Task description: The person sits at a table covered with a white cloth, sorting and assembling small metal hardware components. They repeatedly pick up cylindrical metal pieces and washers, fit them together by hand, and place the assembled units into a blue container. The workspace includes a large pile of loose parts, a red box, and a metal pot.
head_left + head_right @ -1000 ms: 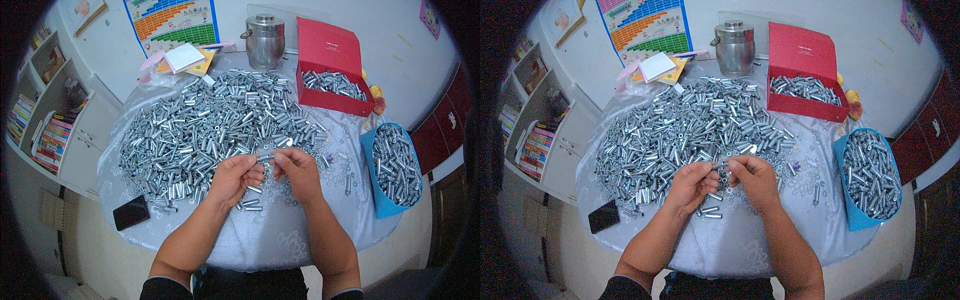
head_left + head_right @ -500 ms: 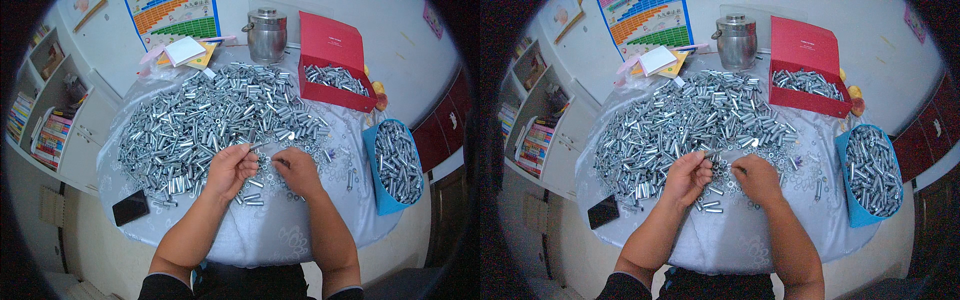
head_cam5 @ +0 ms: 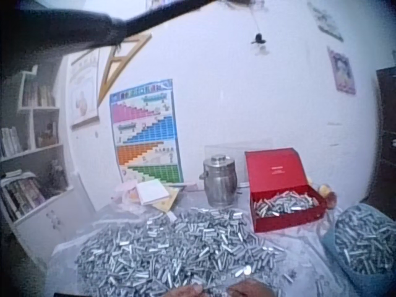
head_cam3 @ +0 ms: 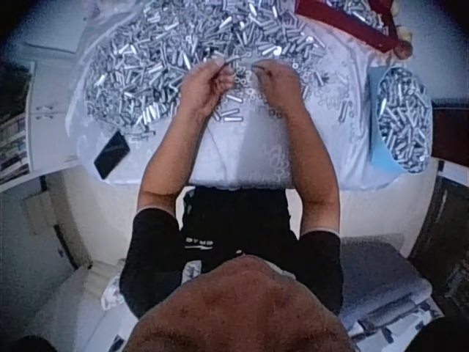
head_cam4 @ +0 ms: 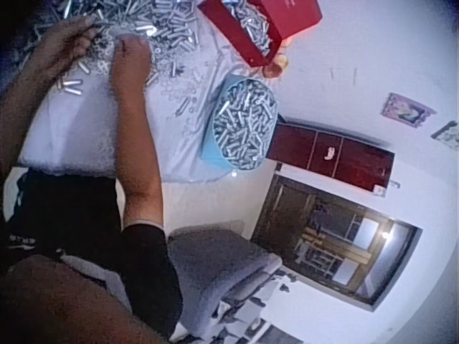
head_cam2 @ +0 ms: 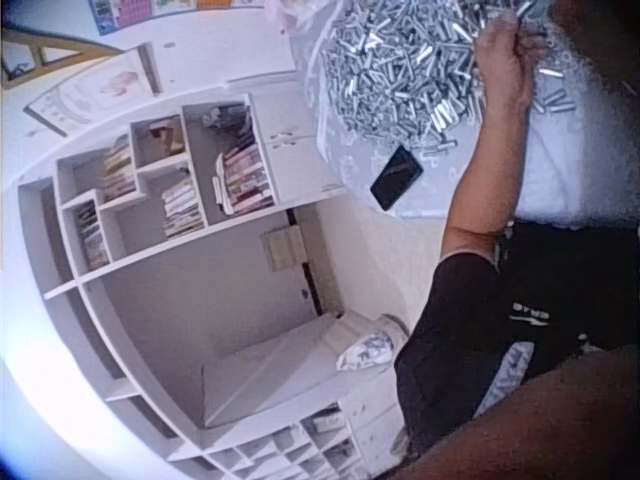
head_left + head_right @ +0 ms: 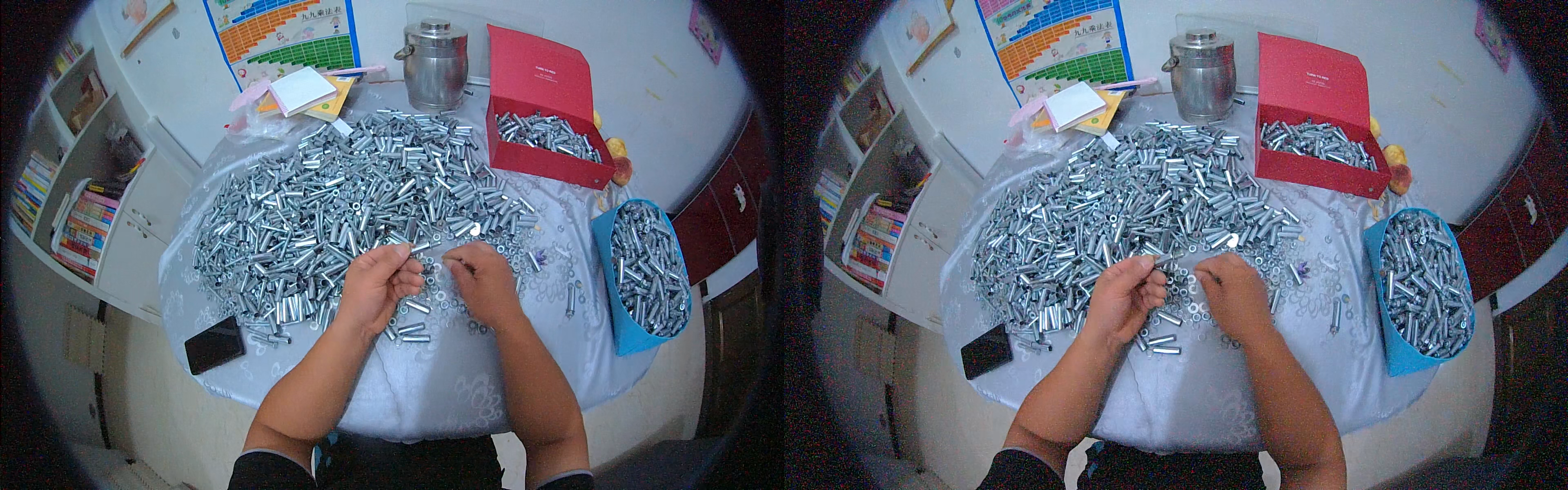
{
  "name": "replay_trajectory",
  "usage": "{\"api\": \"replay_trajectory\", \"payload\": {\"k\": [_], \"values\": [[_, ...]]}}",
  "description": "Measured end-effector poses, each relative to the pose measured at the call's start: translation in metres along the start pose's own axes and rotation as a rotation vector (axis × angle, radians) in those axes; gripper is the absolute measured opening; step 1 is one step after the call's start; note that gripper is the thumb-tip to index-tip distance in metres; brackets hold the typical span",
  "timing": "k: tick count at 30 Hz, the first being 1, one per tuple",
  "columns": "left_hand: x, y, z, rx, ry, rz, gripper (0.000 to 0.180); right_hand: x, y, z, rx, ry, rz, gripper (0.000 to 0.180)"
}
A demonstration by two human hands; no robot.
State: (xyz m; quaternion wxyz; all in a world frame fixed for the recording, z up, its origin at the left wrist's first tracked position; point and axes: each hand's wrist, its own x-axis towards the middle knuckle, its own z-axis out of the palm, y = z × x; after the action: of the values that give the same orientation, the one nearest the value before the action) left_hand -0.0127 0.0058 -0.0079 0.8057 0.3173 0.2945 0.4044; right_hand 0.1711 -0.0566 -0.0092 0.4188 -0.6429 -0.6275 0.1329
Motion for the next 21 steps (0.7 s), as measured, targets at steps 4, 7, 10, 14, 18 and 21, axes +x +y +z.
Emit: {"api": "replay_trajectory", "payload": {"k": [4,7,10,14,18,21], "values": [[-0.001,0.001,0.003,0.028,0.019,-0.003,0.018,0.000,0.000,-0.003,0.165,0.010,0.162,0.013],[-0.001,0.000,0.004,0.023,0.003,-0.004,0.018,0.003,-0.007,-0.006,0.528,0.053,0.383,0.014],[-0.001,0.001,0.002,0.006,-0.015,-0.002,0.018,0.007,-0.014,-0.011,0.801,0.119,0.454,0.015],[-0.001,0.000,0.003,0.006,-0.022,-0.006,0.018,0.006,-0.006,-0.010,0.733,0.115,0.421,0.016],[-0.003,0.001,0.005,0.004,-0.022,-0.012,0.018,0.006,-0.010,-0.011,0.690,0.125,0.393,0.017],[-0.003,-0.001,0.005,0.014,-0.037,-0.020,0.019,0.005,-0.017,-0.015,0.833,0.072,0.389,0.017]]}}
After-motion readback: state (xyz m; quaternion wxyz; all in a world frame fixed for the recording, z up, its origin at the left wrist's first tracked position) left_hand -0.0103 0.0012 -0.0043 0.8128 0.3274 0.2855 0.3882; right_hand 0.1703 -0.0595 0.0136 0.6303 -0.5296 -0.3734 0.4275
